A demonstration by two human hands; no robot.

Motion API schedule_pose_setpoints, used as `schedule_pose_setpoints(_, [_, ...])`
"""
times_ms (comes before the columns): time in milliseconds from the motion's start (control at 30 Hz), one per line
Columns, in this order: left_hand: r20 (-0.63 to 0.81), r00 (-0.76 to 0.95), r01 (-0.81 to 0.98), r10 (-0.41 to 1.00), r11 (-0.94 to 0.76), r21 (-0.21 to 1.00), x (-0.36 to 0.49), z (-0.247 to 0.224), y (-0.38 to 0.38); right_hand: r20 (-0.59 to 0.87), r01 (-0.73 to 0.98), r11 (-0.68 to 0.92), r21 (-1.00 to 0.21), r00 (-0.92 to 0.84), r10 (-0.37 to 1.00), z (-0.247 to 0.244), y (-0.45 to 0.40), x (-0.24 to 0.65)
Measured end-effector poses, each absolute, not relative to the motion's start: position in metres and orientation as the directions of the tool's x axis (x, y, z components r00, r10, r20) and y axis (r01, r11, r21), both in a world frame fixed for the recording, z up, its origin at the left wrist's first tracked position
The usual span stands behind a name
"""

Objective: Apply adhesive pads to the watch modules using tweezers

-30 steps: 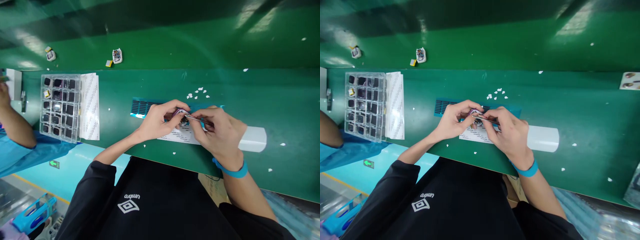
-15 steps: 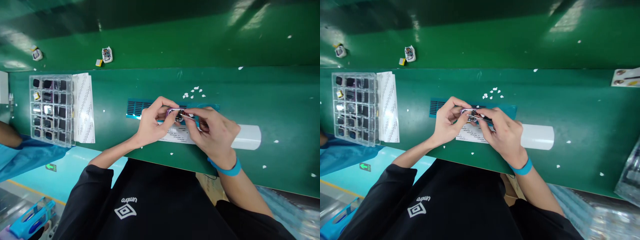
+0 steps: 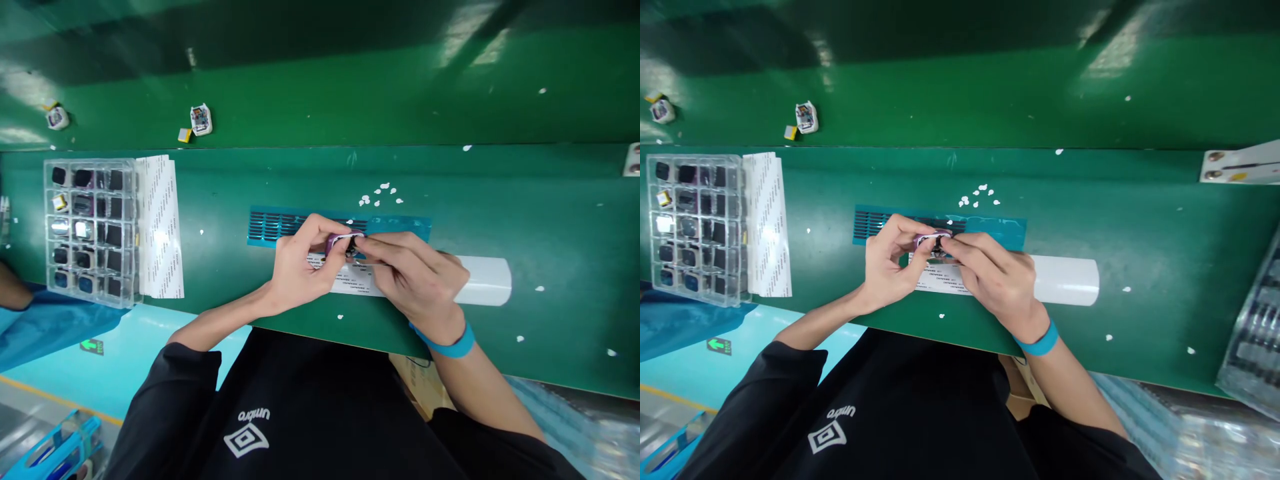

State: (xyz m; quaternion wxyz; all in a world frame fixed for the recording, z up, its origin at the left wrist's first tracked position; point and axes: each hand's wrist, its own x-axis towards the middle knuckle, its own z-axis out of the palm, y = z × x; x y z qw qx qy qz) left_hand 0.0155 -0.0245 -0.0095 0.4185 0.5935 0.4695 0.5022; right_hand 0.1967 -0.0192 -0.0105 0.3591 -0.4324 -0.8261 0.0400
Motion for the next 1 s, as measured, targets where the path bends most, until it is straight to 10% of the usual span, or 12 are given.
schedule_pose_setpoints(233, [0.298, 0.007, 0.166, 0.955, -0.295, 0.941, 0.0185, -0.0094, -0.0264, 0.517, 0.614, 0.568, -0.548, -0.285, 0.807, -0.0076, -0.0209, 0.1957])
schedule_pose_setpoints(633, [0.376, 0.007, 0.309, 0.926, -0.360, 0.880, 0.0174, -0.0103, -0.0282, 0.579, 0.703, 0.617, -0.353, -0.354, 0.735, -0.0080, -0.0229, 0.1899])
schedule_pose_setpoints(1000, [0.410, 0.033, 0.373, 0.911, -0.392, 0.841, 0.0177, -0.0129, -0.0299, 0.521, 0.663, 0.617, -0.423, -0.379, 0.765, -0.0059, -0.0205, 0.1918])
